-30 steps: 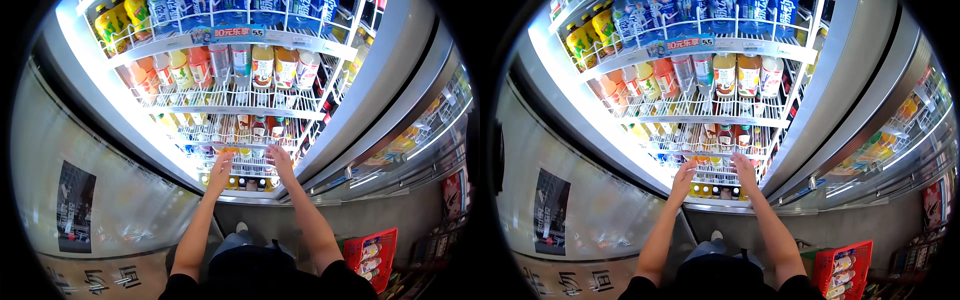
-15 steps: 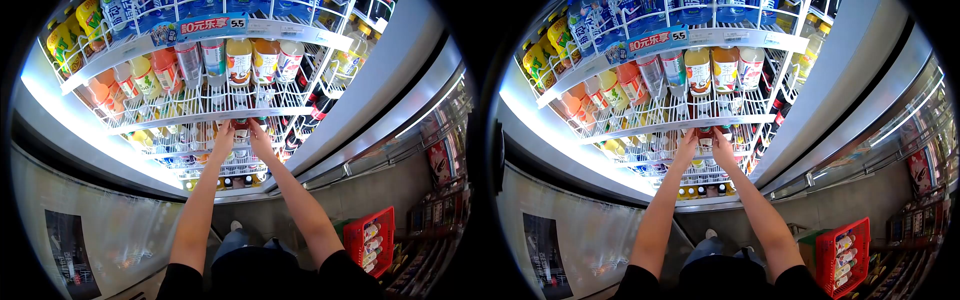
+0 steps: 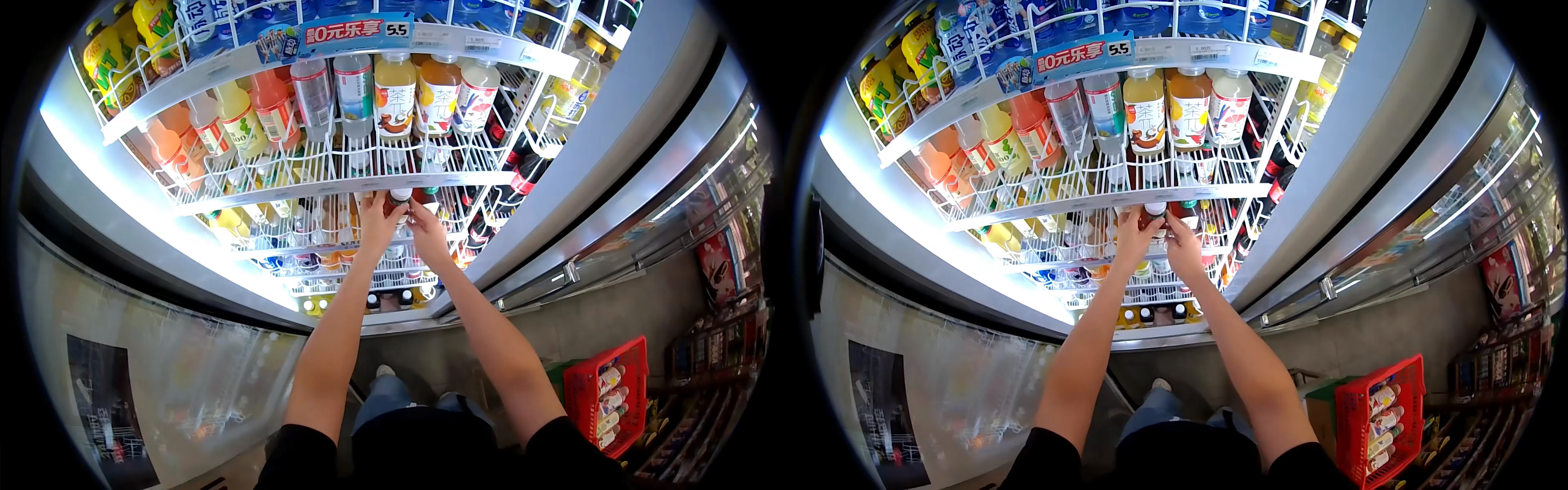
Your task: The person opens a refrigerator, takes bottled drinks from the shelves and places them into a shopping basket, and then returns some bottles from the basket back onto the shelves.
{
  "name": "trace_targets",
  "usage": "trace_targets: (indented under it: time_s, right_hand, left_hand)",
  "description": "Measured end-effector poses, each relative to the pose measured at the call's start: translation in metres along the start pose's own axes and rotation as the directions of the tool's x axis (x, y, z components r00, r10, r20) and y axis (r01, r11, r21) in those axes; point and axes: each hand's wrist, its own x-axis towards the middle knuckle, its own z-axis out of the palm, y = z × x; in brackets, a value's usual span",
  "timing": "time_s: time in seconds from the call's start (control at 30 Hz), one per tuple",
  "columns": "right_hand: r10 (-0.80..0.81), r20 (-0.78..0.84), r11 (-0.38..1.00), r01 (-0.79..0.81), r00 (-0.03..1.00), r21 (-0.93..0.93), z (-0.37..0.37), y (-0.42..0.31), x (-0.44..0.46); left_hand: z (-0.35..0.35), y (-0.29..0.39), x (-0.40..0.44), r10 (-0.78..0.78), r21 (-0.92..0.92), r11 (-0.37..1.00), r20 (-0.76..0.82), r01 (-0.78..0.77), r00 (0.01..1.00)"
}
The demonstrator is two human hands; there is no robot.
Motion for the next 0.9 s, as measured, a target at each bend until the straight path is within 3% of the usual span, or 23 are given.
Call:
trace_targets:
  time_s: [0.13, 0.2, 0.27, 0.4, 0.43, 0.47, 0.53, 0.63, 0.8, 0.87, 0.9]
  right_hand:
    - [-0.024, 0.030, 0.986, 0.018, 0.999, 0.163, -0.003, -0.035, -0.018]
    - [-0.034, 0.064, 0.978, 0.020, 0.997, 0.210, -0.009, -0.054, -0.031]
    - [-0.073, 0.124, 0.967, 0.040, 0.990, 0.251, -0.018, -0.057, -0.046]
    - [-0.116, 0.147, 0.981, 0.090, 0.982, 0.171, -0.030, -0.084, -0.072]
    - [-0.132, 0.161, 0.978, 0.103, 0.978, 0.180, -0.034, -0.095, -0.082]
    - [-0.119, 0.158, 0.992, 0.110, 0.980, 0.068, -0.039, -0.094, -0.089]
    - [-0.119, 0.223, 0.991, 0.130, 0.968, -0.033, -0.053, -0.099, -0.107]
    - [-0.079, 0.305, 0.992, 0.103, 0.949, -0.066, -0.068, -0.116, -0.136]
    - [-0.117, 0.334, 0.981, 0.161, 0.935, -0.108, -0.111, -0.126, -0.194]
    - [-0.021, 0.323, 0.991, 0.062, 0.946, -0.115, -0.133, -0.139, -0.228]
    - [-0.062, 0.310, 0.991, 0.097, 0.949, -0.098, -0.148, -0.144, -0.237]
  left_hand:
    - [-0.007, 0.016, -0.015, 0.086, -0.022, 0.996, -0.058, -0.087, 0.995]
    - [-0.018, 0.039, -0.027, 0.046, -0.083, 0.995, -0.031, -0.048, 0.998]
    - [-0.024, 0.044, -0.041, 0.223, 0.065, 0.973, -0.011, -0.222, 0.975]
    - [-0.026, 0.061, -0.066, 0.257, -0.003, 0.966, -0.074, -0.257, 0.964]
    - [-0.031, 0.073, -0.074, 0.284, 0.028, 0.959, -0.072, -0.283, 0.956]
    - [-0.033, 0.082, -0.079, 0.336, 0.085, 0.941, -0.095, -0.328, 0.937]
    - [-0.035, 0.099, -0.100, 0.122, -0.187, 0.975, 0.000, -0.120, 0.993]
    - [-0.033, 0.106, -0.138, 0.014, -0.260, 0.966, 0.043, -0.002, 0.999]
    - [-0.017, 0.145, -0.207, 0.019, -0.321, 0.947, 0.005, -0.016, 1.000]
    - [-0.010, 0.168, -0.233, 0.018, -0.347, 0.938, 0.043, -0.002, 0.999]
    - [0.001, 0.171, -0.238, 0.039, -0.314, 0.949, 0.052, -0.020, 0.998]
